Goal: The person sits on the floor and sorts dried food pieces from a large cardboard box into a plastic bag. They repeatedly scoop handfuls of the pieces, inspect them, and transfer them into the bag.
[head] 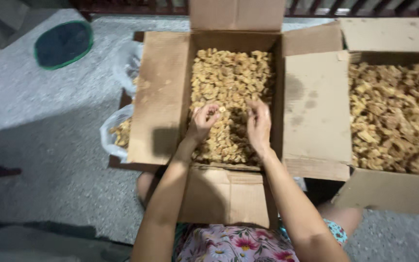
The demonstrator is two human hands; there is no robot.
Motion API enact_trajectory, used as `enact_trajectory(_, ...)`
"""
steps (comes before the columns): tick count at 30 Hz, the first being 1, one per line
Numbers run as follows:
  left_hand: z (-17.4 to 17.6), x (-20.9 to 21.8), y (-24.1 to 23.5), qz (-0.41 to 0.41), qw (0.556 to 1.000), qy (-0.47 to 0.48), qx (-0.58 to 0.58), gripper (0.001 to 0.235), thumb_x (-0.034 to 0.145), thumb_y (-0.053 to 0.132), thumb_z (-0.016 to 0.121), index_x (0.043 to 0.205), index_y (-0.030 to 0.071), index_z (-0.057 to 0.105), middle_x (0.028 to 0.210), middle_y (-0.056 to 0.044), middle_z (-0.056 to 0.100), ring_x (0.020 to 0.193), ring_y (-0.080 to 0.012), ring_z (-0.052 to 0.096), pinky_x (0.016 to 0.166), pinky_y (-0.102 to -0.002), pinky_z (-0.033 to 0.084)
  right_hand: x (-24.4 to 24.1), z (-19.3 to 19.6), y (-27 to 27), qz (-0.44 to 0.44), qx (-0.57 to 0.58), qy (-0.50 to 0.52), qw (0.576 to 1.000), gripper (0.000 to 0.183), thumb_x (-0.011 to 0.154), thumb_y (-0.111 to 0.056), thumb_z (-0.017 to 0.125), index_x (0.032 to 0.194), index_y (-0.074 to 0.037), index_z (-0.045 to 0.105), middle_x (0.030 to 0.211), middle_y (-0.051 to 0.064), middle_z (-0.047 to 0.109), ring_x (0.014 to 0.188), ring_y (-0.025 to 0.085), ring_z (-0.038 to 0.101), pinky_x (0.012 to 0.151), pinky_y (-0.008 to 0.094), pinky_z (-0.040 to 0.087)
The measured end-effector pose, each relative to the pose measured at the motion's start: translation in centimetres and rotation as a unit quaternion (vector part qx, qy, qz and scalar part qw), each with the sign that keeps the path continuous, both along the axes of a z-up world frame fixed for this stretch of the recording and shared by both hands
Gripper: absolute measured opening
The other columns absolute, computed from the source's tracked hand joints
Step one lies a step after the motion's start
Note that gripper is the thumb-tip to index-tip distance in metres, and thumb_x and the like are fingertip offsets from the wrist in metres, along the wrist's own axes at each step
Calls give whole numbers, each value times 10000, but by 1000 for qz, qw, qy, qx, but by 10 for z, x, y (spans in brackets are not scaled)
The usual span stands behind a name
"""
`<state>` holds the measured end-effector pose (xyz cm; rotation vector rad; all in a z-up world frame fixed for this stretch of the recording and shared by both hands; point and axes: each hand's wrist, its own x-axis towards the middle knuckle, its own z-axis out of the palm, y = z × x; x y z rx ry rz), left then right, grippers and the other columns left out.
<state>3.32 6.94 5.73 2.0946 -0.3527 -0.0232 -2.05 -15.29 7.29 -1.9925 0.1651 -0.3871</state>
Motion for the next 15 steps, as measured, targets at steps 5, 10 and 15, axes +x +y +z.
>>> enact_trajectory(5,25,-60,79,88,970,-12,-228,268,1042,293,696,1204,83,661,1071,-56,685,993,-143,644,898,-276,557,7,-70,-18,77,-130,20,988,325,900,-11,655,1222,-62,645,1211,205,671,1159,392,648,993,450,522)
enact_trajectory(10,52,-99,228,365,928,-74,-14,308,928,78,737,1227,76,663,1019,-46,742,861,-150,673,788,-297,567,10,-87,-32,25,-54,161,985,236,958,-132,666,1191,-92,660,1099,148,732,1019,300,700,907,401,537)
enact_trajectory(15,17,-81,292,412,900,-124,72,300,899,82,776,1185,77,683,986,-98,755,897,-237,721,837,-381,575,11,-84,-35,32,-64,184,980,222,957,-140,675,1174,-89,665,1096,126,743,1008,260,706,912,377,534)
